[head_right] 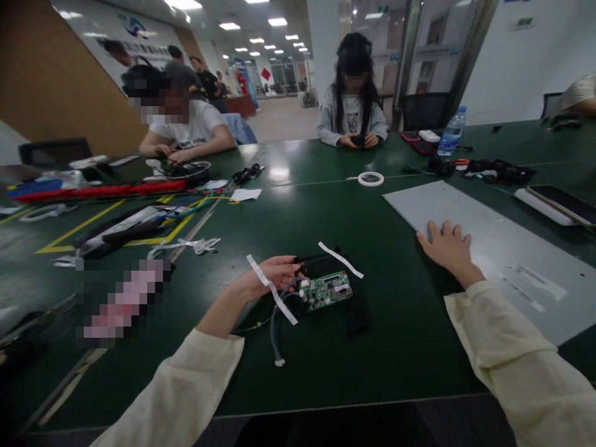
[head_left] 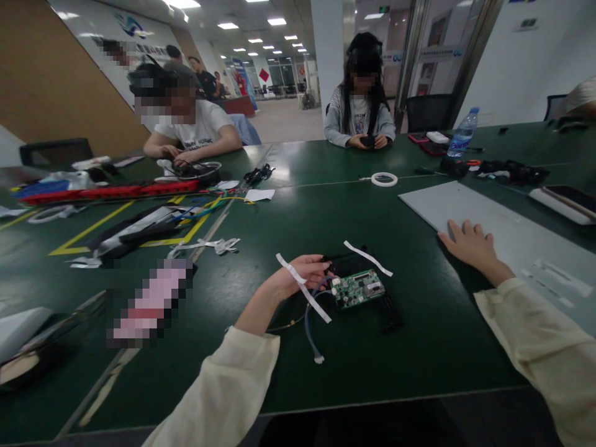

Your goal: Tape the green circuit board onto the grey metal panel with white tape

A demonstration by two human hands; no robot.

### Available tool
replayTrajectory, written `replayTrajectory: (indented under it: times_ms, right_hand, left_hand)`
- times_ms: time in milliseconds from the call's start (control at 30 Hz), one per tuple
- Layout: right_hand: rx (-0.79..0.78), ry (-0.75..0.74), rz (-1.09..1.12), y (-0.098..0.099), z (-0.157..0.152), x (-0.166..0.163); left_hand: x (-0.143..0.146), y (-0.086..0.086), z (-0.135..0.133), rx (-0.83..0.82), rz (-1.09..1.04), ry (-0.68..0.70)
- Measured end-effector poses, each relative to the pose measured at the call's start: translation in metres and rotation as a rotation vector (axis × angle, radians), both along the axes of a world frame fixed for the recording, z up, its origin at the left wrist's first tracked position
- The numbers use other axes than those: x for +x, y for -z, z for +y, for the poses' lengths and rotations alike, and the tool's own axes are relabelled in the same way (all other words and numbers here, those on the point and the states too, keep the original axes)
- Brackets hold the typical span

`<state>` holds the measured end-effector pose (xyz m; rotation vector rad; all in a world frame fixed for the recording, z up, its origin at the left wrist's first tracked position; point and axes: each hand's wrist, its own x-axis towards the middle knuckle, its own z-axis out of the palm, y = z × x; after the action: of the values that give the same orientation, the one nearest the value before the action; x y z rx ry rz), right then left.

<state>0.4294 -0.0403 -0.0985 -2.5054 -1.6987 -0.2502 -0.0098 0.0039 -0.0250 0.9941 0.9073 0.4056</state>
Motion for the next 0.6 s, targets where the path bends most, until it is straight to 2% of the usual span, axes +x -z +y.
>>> replayTrajectory:
  times_ms: [233,367,600]
  right_hand:
    - [0.034,-0.199,-0.094,-0.003,-0.02,-0.032]
    - [0.009,-0.33,-0.048,-0.01,-0.034,-0.055]
    - [-0.038,-0.602,0.08,-0.024,-0.055,-0.101]
  left_hand:
    - [0.007,-0.018,-0.009,-0.009,0.005,-0.027]
    - [0.002,-0.027,-0.011,0.022,-0.072,-0.047]
    - [-0.013,-0.033,0.0,0.099,-0.111,-0.192]
